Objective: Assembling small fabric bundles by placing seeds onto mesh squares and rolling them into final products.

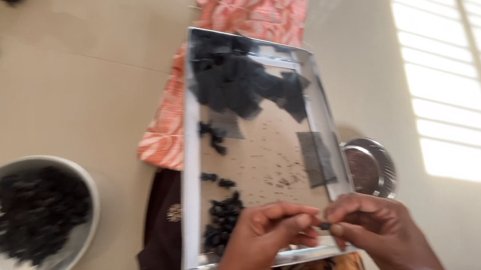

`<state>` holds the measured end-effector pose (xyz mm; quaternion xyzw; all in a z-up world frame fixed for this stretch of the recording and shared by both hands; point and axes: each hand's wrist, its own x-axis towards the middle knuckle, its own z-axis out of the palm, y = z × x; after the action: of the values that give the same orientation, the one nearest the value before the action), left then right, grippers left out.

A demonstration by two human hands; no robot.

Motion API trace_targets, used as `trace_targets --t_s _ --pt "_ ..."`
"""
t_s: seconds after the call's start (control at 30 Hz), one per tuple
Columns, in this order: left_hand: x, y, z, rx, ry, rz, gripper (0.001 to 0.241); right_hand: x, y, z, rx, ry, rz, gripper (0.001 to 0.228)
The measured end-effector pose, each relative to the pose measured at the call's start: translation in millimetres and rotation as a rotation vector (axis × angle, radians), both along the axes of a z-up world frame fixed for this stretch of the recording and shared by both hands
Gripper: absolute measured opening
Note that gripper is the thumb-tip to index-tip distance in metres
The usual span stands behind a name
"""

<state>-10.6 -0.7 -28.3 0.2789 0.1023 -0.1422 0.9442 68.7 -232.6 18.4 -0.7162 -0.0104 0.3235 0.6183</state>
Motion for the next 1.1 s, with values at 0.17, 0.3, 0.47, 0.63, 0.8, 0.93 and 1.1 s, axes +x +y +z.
trace_targets --t_s 0.17,0.3,0.47,0.63,0.8,0.93,1.1 --pt "0.7 2.3 7.0 0.031 0.104 -0.088 0.029 -5.2 25.6 22.4 -0.082 0.006 -0.015 0.011" --pt "0.3 0.4 4.3 0.064 0.065 -0.08 0.026 -6.1 23.3 20.4 -0.145 0.008 -0.026 0.013" --pt "0.3 -4.7 -1.4 0.151 -0.006 -0.015 0.024 -8.1 29.1 18.6 -0.125 -0.134 0.09 0.016" --pt "2.5 -3.2 3.5 0.108 0.066 -0.028 0.023 -4.5 26.9 16.9 -0.046 -0.085 0.142 0.016" --pt "-0.3 -0.9 3.9 0.21 -0.024 -0.034 0.02 -7.8 26.9 13.1 -0.081 -0.231 0.208 0.014" --pt "-5.4 -0.6 7.9 0.536 -0.215 0.086 0.017 -0.4 25.5 7.1 -0.087 -0.166 0.1 0.017" --pt "-10.6 1.6 2.0 1.457 -1.11 0.364 0.017 22.0 25.0 -3.1 -0.179 0.309 0.014 0.003"
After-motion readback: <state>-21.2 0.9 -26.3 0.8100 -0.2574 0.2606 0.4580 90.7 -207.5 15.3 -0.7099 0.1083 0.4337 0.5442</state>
